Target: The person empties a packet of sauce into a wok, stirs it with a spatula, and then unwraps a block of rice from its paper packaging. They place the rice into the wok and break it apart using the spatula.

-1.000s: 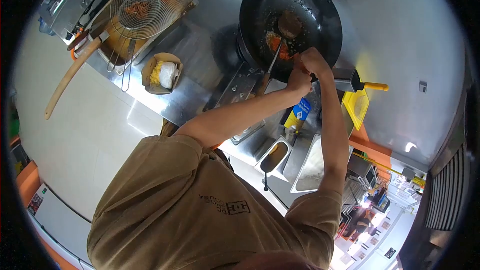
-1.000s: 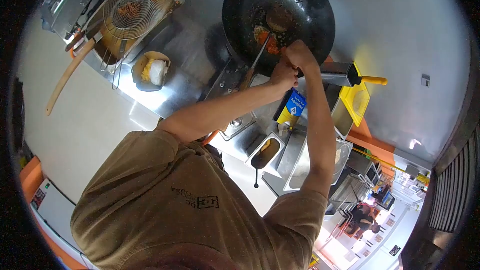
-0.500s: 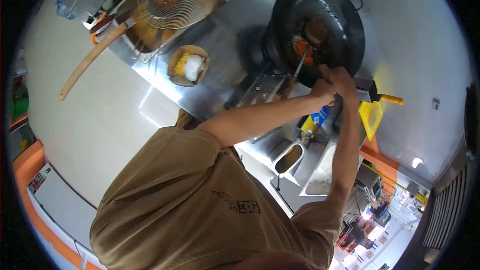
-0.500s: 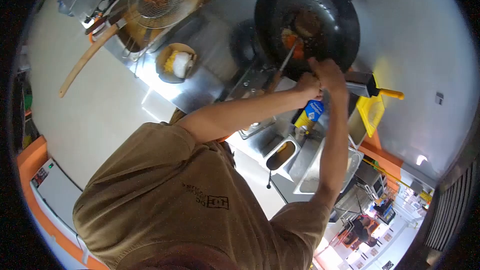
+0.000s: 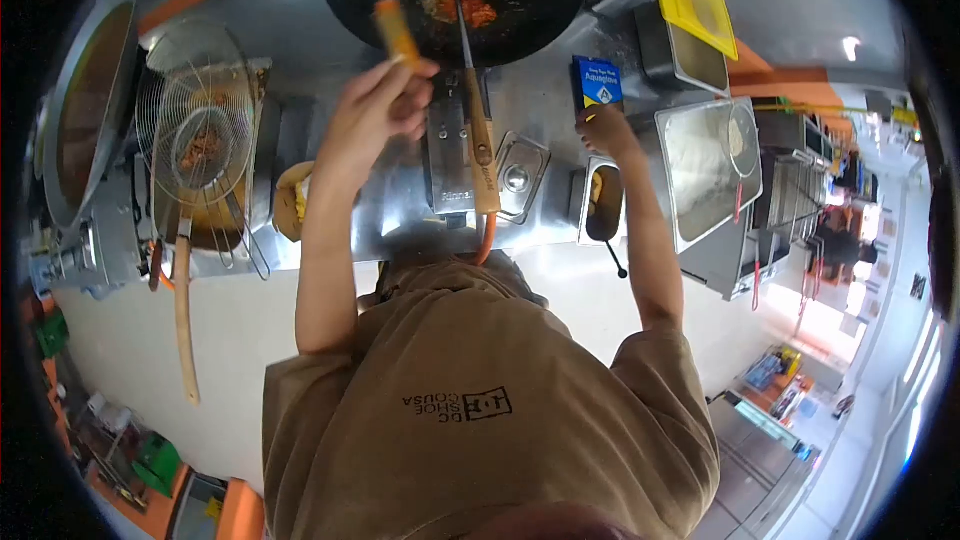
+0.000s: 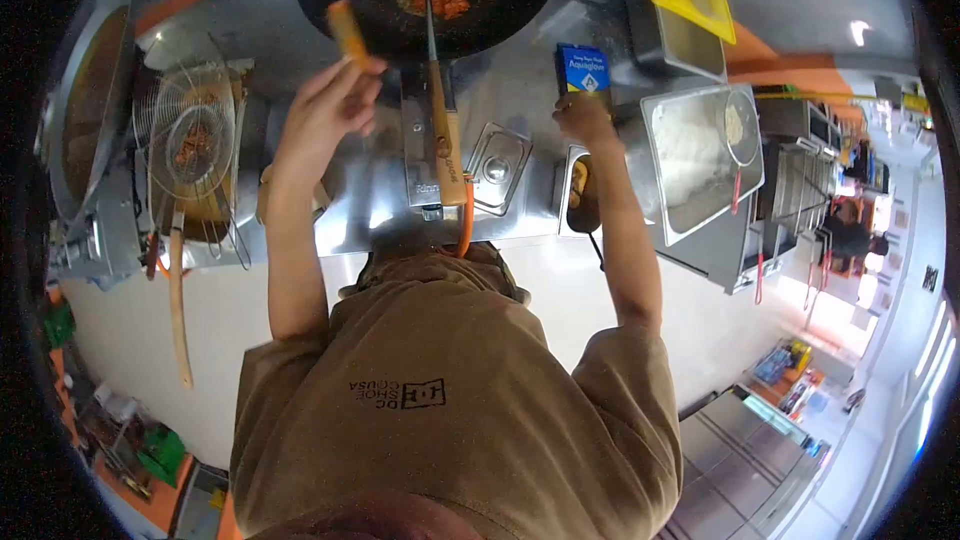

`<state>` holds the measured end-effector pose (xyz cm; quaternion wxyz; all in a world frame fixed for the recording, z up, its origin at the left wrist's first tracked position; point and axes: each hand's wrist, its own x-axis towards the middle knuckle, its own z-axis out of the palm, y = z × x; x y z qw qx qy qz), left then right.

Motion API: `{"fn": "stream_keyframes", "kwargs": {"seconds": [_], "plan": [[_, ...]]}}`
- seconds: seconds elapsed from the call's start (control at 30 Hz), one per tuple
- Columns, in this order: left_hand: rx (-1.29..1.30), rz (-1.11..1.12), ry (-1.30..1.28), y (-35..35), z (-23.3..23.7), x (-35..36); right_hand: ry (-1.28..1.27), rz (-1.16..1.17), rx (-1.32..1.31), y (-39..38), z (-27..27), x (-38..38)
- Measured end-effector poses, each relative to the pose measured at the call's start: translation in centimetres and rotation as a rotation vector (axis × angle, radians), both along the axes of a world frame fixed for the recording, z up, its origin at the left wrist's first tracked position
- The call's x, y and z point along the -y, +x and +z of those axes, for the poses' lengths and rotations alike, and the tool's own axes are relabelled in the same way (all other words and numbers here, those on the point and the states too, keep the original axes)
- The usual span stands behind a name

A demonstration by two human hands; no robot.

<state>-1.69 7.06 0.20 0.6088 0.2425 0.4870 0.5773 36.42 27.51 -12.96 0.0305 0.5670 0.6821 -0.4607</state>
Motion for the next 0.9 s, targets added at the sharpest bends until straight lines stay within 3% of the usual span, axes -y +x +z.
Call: {"fn": "stream_keyframes", "kwargs": {"seconds": [0.07,0.17,0.27,0.3,0.4,0.47,0.53,0.63,0.67,0.73,0.77,0.8,0.83,0.9], "plan": [[-0.104,-0.002,-0.006,-0.6,-1.8,2.5,0.382,0.138,0.440,-0.3,-4.3,1.0],[-0.223,0.031,-0.080,-0.2,-4.8,6.7,0.567,0.042,0.563,-1.5,-9.0,1.6],[-0.123,0.039,-0.194,1.7,-9.5,9.7,0.503,-0.114,0.505,-3.9,-9.3,2.4],[-0.135,0.047,-0.207,2.3,-11.7,10.5,0.639,-0.146,0.453,-3.5,-11.1,2.3],[-0.171,0.109,-0.308,3.9,-19.4,12.1,0.663,-0.220,0.372,-2.8,-12.0,1.8],[-0.185,0.153,-0.334,4.9,-21.8,12.5,0.707,-0.329,0.153,-2.7,-9.2,3.6],[-0.278,0.167,-0.390,5.6,-23.1,12.7,0.464,-0.380,-0.118,-4.5,-2.6,8.4],[-0.327,0.197,-0.391,5.6,-24.0,13.5,0.109,-0.416,-0.591,-5.1,-1.4,15.6],[-0.359,0.185,-0.377,5.5,-24.3,13.7,0.040,-0.392,-0.533,-6.9,0.6,18.3],[-0.406,0.195,-0.397,5.2,-23.8,14.3,0.002,-0.196,-0.510,-8.6,-1.5,22.4],[-0.597,0.184,-0.330,5.0,-25.3,14.8,-0.176,-0.337,-0.670,-11.0,-1.5,24.8],[-0.788,0.168,-0.258,4.8,-26.1,15.3,-0.220,-0.313,-0.715,-13.0,-3.0,26.7],[-0.793,0.161,-0.256,4.6,-25.9,15.5,-0.174,-0.222,-0.702,-15.4,-2.6,27.8],[-1.085,0.191,-0.064,4.4,-24.9,15.9,-0.030,-0.170,-0.620,-19.3,-4.8,29.4]]}}
